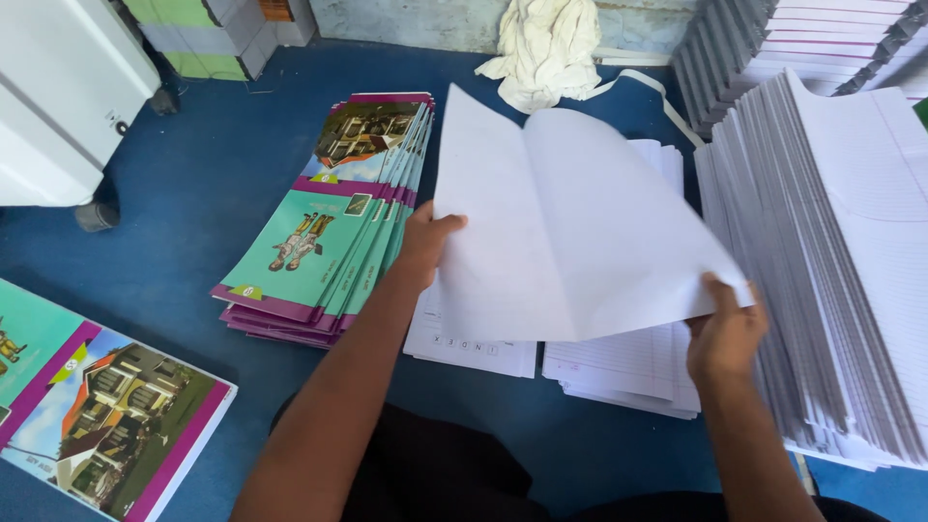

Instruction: The person sits on the floor and assembles books by inserting loose lined pages into printed covers. They repeatedly pick up a cover, open it, insert a stack of pages, and place the completed book onto a growing pile.

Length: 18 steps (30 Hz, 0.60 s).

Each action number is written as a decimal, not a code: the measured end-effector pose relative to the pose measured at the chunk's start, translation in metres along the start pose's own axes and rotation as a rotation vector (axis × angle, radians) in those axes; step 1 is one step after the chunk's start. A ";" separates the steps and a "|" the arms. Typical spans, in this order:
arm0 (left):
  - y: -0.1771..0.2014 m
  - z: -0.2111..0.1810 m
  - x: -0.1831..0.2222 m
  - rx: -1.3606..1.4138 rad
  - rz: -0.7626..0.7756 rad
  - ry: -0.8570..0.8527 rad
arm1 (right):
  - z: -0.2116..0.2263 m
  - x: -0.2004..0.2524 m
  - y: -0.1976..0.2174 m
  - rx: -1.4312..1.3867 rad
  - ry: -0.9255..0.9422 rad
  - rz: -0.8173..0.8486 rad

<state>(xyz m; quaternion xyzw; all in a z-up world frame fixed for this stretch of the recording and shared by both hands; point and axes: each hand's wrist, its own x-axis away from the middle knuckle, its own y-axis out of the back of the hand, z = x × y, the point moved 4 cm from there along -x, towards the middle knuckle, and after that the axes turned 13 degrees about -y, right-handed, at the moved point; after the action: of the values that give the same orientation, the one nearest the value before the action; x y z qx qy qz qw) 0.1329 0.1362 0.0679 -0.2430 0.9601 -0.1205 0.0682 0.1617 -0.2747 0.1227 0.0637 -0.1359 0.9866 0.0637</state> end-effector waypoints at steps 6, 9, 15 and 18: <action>0.047 0.015 0.002 -0.166 -0.035 0.004 | -0.050 0.009 -0.013 0.260 -0.429 -0.087; 0.065 0.015 0.004 -0.343 -0.077 -0.052 | -0.070 0.018 -0.016 0.463 -0.561 -0.059; 0.088 -0.009 0.006 -1.101 -0.150 -0.126 | -0.109 0.036 -0.025 0.774 -0.770 0.199; 0.091 -0.021 0.012 -1.243 -0.131 -0.115 | -0.129 0.046 -0.030 0.892 -0.815 0.260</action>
<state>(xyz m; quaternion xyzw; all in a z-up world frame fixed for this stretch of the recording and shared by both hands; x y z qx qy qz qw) 0.0775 0.2122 0.0627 -0.3017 0.8286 0.4697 -0.0418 0.1071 -0.2052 0.0140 0.4388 0.2696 0.8445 -0.1470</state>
